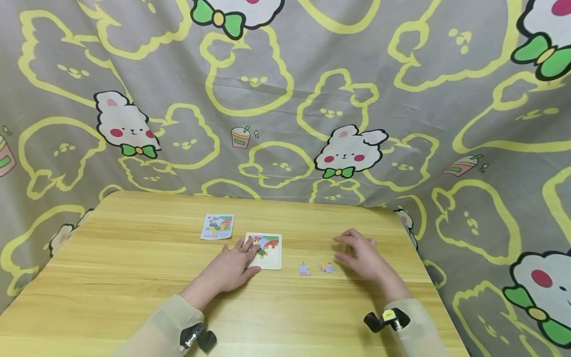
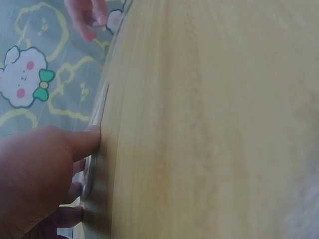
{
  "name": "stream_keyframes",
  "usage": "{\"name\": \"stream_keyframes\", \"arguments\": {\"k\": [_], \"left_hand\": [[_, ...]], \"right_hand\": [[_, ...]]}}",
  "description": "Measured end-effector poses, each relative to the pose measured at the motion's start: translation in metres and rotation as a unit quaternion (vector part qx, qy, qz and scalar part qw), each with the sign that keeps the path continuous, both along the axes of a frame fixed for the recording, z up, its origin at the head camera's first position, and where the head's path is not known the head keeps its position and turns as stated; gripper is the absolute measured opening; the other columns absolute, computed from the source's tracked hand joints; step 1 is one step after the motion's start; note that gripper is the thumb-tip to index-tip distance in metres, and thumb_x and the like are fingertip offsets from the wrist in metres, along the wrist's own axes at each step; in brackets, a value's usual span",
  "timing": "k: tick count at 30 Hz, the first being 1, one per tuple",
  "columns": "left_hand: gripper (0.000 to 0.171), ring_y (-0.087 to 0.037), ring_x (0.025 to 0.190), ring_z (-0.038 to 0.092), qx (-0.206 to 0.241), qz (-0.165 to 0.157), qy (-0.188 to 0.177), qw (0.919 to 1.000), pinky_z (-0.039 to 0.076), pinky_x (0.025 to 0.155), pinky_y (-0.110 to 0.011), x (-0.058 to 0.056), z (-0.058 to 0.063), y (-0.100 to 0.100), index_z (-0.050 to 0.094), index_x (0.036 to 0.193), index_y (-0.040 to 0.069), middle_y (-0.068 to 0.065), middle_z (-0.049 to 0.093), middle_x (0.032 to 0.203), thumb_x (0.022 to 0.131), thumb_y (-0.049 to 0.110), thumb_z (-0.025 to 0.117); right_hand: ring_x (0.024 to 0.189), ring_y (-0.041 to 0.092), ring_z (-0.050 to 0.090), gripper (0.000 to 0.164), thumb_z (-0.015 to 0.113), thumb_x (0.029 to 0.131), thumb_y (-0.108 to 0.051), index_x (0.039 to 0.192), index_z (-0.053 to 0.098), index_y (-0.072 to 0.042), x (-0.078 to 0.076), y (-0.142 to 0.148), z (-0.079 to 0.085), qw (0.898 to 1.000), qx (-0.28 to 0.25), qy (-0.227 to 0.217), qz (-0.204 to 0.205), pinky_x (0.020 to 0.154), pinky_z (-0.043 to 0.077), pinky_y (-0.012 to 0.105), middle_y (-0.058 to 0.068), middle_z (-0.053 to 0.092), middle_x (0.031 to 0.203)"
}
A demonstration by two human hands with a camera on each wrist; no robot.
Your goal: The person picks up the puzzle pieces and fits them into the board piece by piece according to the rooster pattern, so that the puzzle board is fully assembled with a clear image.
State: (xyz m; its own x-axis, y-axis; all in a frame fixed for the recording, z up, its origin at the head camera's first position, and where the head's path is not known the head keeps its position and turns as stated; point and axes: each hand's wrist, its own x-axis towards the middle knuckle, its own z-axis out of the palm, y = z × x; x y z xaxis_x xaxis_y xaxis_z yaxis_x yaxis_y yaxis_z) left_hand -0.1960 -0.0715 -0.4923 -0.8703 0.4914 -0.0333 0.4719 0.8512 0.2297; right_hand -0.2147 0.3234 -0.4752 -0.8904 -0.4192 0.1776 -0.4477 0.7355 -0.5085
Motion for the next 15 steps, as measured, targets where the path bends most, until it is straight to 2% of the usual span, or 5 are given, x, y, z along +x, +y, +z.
{"name": "stream_keyframes", "arguments": {"k": [10,15], "left_hand": [[0.064,-0.045,0.151,0.037,0.002,0.003,-0.004,1.0,0.036,0.11,-0.074,0.0,0.001,0.0,0.052,0.157,0.008,-0.019,0.04,0.165,0.108,0.049,0.056],[0.064,-0.044,0.151,0.037,-0.003,0.001,-0.003,1.0,0.037,0.11,-0.074,0.0,0.001,0.0,0.052,0.158,0.008,-0.019,0.039,0.165,0.108,0.05,0.056]], "right_hand": [[0.111,0.034,0.065,0.048,0.083,0.092,-0.009,0.137,0.067,0.001,-0.006,0.029,-0.008,1.0,-0.005,-0.013,-0.025,0.097,0.025,0.061,0.009,0.065,0.12],[0.114,0.04,0.063,0.044,0.08,0.095,-0.008,0.135,0.067,0.003,-0.008,0.04,-0.015,0.999,-0.007,-0.008,-0.04,0.101,0.028,0.07,0.013,0.065,0.123]]}}
